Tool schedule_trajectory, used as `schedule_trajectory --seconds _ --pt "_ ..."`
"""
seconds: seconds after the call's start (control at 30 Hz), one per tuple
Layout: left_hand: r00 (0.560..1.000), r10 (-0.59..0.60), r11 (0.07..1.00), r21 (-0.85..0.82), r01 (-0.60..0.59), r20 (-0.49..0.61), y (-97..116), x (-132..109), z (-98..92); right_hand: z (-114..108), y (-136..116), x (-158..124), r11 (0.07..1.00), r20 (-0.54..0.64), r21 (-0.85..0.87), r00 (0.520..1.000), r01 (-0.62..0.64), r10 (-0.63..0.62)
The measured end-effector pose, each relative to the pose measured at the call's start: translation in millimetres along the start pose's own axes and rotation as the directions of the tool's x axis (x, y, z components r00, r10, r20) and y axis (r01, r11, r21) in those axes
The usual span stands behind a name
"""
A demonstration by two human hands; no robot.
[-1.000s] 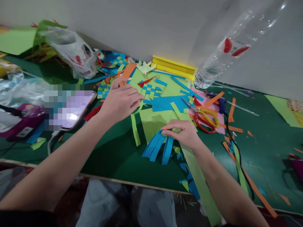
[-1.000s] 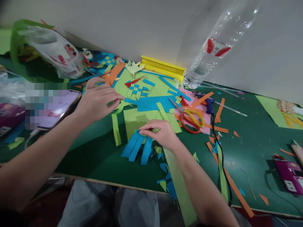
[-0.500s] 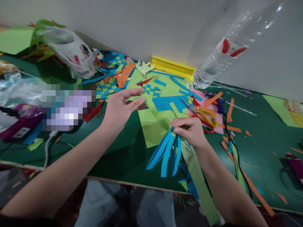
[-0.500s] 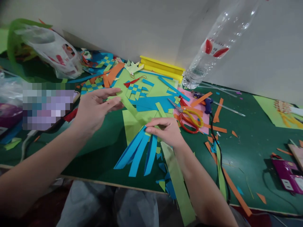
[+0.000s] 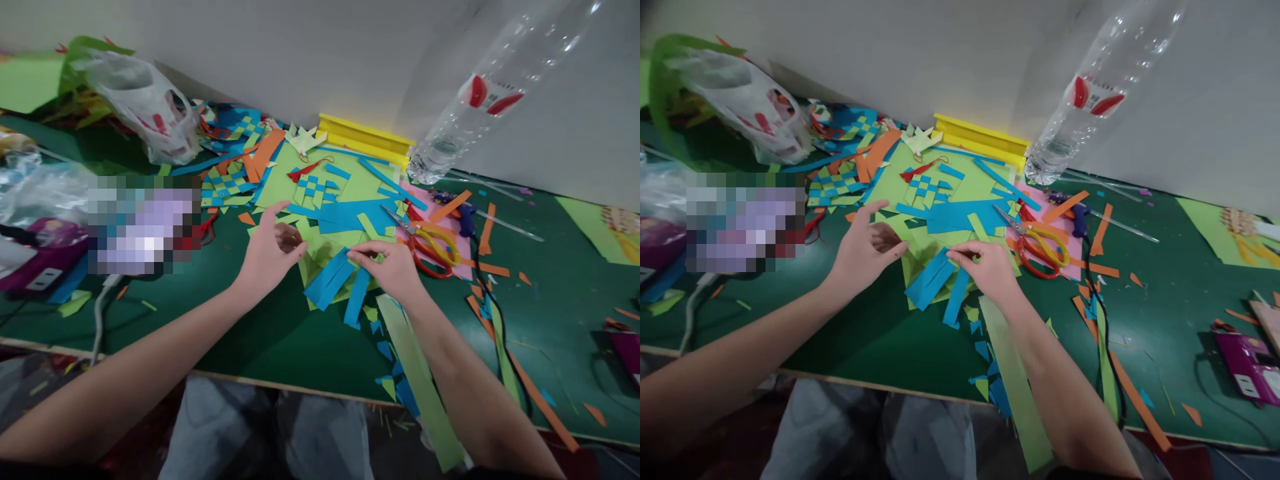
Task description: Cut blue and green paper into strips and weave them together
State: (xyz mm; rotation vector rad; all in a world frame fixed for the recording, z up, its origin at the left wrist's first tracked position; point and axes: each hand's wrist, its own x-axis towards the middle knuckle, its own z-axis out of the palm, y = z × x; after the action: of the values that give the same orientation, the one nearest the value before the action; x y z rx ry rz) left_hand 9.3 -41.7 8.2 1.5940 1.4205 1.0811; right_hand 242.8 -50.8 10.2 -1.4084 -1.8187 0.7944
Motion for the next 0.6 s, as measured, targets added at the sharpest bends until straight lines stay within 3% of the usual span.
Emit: schedule_trajectory --seconds 0.2,0.43,0.6 --pt "0.996 0.064 0.998 0.02 -0.065 0.066 -6 -12 -1.9 2 0 4 0.993 0.131 -0.115 0.991 0.009 0.006" --pt "0.992 0.091 0.986 0.13 -0.101 0.083 -8 -8 -4.9 7 -1 11 0.963 0.149 -0.218 0.981 0.158 -0.127" --pt "0.992 0.105 0.973 0.197 -0.118 0.075 -2 -7 -8.9 12 -6 17 0.924 0.188 -0.338 0.975 0.177 -0.118"
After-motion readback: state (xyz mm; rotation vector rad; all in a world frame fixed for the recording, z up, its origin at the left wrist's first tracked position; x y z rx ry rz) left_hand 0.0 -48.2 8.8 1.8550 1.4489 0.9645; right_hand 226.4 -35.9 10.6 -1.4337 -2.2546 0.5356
